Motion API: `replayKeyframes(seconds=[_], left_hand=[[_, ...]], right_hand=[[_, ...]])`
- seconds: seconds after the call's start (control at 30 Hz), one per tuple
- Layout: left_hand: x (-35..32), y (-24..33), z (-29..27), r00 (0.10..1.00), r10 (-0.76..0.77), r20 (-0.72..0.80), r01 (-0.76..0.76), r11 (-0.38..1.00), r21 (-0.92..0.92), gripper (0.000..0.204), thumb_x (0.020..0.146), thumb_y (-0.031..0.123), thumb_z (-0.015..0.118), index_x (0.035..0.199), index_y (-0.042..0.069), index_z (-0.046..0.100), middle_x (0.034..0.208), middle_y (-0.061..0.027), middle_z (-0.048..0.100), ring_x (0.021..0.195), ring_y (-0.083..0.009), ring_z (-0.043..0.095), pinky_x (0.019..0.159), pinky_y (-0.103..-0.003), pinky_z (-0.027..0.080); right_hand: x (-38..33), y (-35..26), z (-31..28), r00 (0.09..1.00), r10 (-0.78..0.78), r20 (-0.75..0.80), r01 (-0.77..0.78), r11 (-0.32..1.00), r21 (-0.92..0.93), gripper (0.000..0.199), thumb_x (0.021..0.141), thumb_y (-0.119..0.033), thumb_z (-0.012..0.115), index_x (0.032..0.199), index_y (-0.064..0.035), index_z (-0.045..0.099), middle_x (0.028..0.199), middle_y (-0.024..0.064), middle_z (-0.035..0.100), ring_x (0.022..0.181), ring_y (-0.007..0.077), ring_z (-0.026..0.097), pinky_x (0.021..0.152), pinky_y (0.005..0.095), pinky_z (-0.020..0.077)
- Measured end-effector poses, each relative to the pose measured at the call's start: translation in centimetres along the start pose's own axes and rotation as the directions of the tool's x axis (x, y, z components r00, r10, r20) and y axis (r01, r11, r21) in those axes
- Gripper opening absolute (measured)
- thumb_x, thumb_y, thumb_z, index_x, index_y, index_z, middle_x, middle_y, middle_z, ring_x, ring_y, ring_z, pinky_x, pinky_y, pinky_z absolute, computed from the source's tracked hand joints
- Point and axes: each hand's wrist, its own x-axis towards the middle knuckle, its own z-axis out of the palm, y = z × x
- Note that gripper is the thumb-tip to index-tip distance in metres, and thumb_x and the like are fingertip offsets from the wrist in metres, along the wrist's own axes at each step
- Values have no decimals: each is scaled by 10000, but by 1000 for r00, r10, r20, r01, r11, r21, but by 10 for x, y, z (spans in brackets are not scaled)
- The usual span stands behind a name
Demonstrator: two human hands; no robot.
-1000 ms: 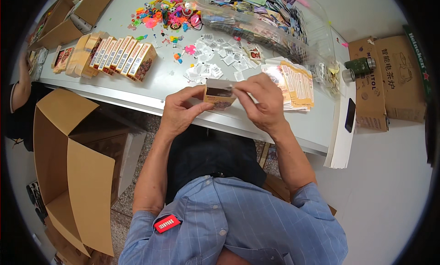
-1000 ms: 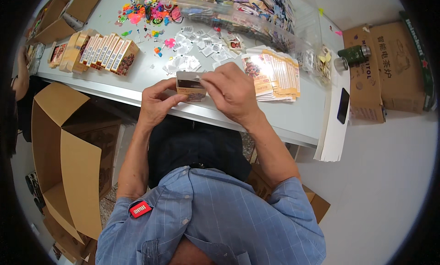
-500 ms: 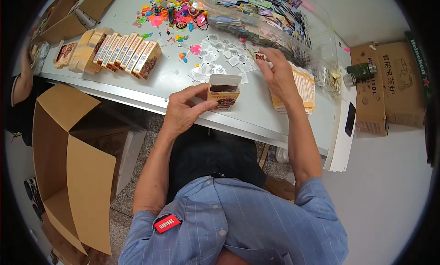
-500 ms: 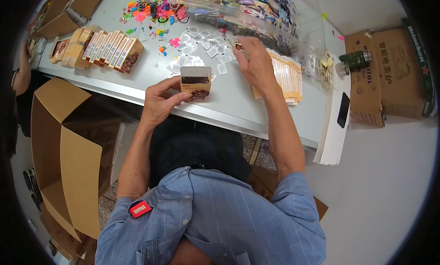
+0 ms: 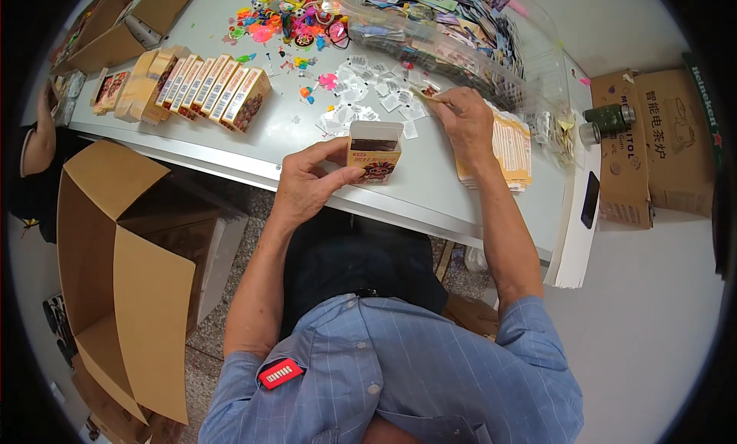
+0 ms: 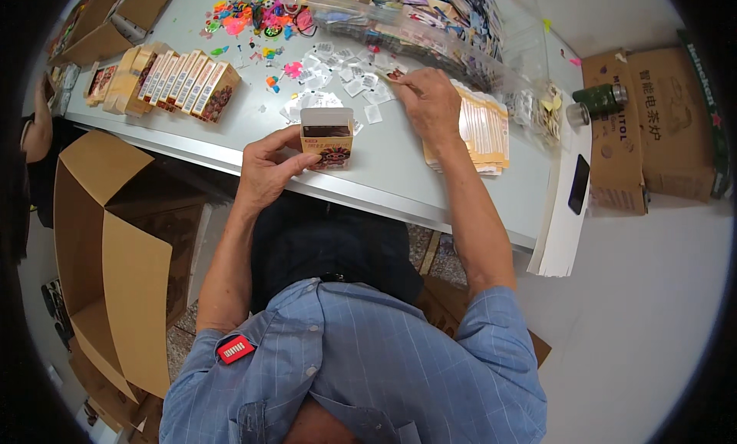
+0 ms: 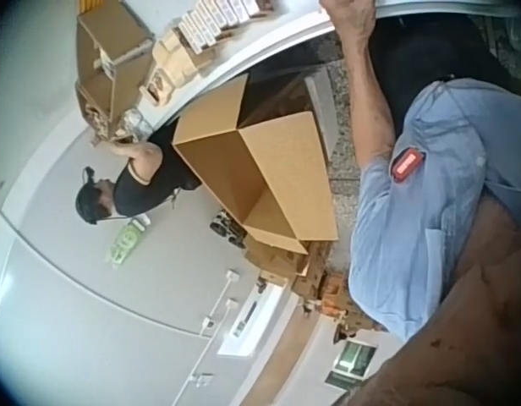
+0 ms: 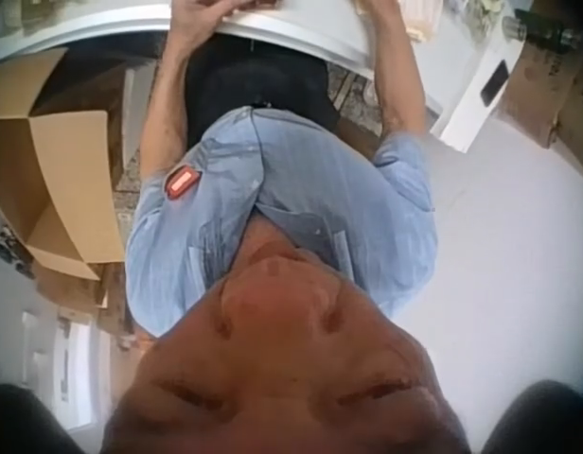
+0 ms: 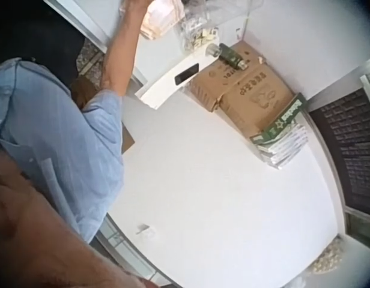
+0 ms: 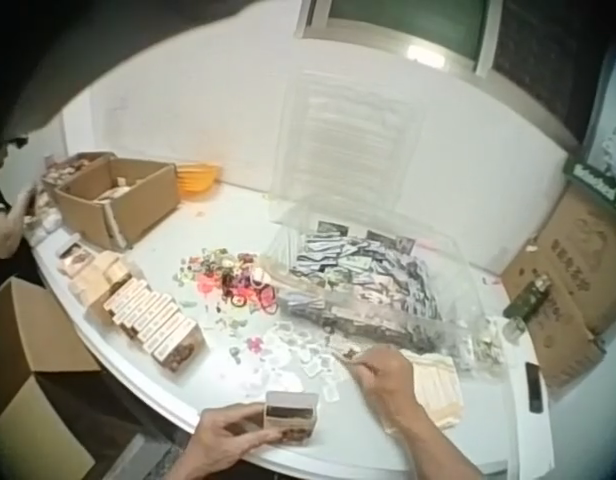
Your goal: Manually assemble and fill small toy boxes with stickers and components.
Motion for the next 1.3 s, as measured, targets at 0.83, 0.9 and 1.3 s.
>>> replayKeyframes(seconds=[0.83, 0.9, 1.3], left_hand=[[-1, -2, -1, 1000, 7, 5, -7, 1000, 14, 439, 847, 66, 810, 1271, 54, 696, 1072, -85, 732, 925, -132, 702, 774, -260, 588], [0, -4, -1, 1000, 12, 5, -12, 999, 46, 435, 848, 67, 810, 1269, 53, 698, 1071, -86, 732, 928, -132, 700, 777, -261, 585], [-1, 2, 0, 1000, -2, 10, 1, 999, 39, 449, 846, 68, 811, 1279, 55, 694, 1052, -81, 731, 924, -125, 695, 779, -255, 573]], right_hand=[[-25, -88, -23, 1000, -23, 12, 13, 841, 541, 218, 913, -5, 726, 1131, -7, 714, 928, 43, 691, 664, 76, 589, 592, 219, 476], [-31, -81, -25, 998, 56, 9, -50, 806, 590, 207, 937, 1, 692, 1144, -8, 707, 911, 43, 667, 660, 76, 562, 588, 216, 466], [-15, -96, -19, 995, -82, 62, 47, 898, 437, 231, 847, 10, 756, 1072, -25, 719, 998, 48, 663, 769, 89, 571, 641, 237, 457]])
